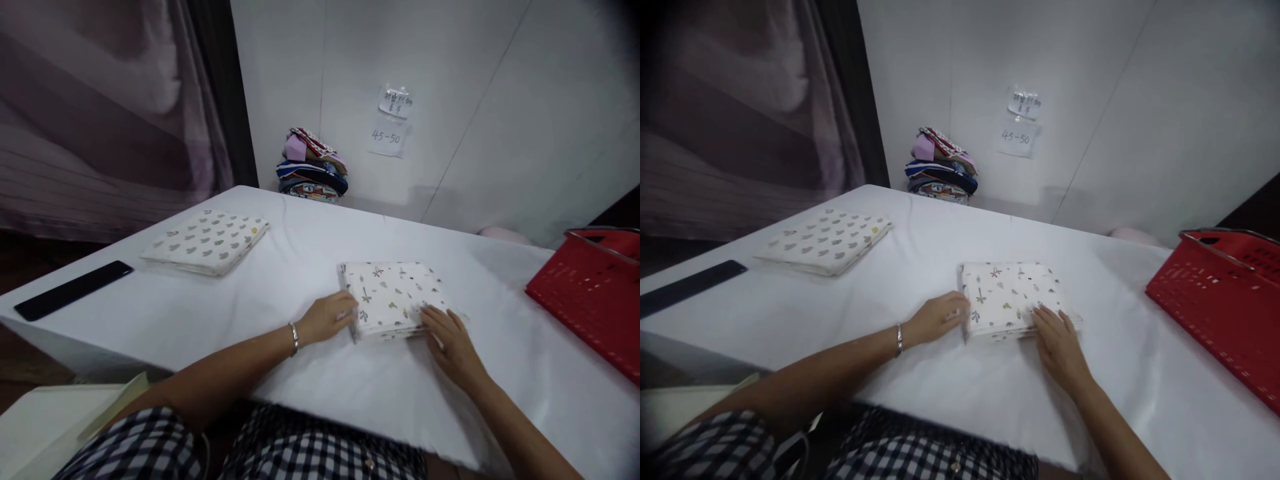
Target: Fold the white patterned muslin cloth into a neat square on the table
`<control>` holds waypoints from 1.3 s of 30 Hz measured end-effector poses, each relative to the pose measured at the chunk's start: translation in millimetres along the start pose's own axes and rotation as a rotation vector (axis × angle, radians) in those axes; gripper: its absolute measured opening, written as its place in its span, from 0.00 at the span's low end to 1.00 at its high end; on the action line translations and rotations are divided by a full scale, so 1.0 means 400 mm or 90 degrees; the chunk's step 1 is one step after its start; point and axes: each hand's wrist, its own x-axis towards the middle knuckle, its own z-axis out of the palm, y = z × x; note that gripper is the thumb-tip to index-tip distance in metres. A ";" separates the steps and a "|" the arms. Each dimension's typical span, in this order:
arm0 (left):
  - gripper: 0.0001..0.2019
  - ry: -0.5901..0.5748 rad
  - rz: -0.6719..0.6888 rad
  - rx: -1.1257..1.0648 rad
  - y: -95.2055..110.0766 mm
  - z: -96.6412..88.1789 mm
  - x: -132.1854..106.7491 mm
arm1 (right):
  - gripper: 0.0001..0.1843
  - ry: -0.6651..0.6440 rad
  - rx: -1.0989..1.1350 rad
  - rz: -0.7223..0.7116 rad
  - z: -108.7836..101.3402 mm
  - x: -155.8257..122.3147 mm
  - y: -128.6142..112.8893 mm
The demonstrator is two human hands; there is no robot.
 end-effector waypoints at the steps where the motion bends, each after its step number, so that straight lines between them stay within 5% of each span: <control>1: 0.13 0.023 -0.036 0.025 -0.022 -0.006 0.019 | 0.26 0.000 0.023 -0.014 0.002 0.025 -0.037; 8: 0.24 0.075 -0.213 0.115 -0.163 0.004 0.157 | 0.28 -0.125 0.111 -0.076 0.062 0.136 -0.210; 13: 0.25 0.046 -0.221 0.058 -0.215 0.029 0.203 | 0.29 -0.134 0.119 -0.046 0.097 0.121 -0.228; 20: 0.17 0.127 -0.169 0.040 -0.252 0.011 0.259 | 0.28 -0.122 0.120 -0.014 0.102 0.126 -0.245; 26: 0.15 0.040 -0.224 0.068 -0.291 0.012 0.262 | 0.30 -0.107 0.131 -0.007 0.115 0.140 -0.255; 33: 0.23 0.047 -0.426 -0.247 -0.267 -0.018 0.253 | 0.31 -0.112 0.137 -0.011 0.113 0.137 -0.253; 39: 0.23 0.008 -0.481 -0.150 -0.210 -0.013 0.255 | 0.29 -0.131 0.136 0.001 0.125 0.130 -0.256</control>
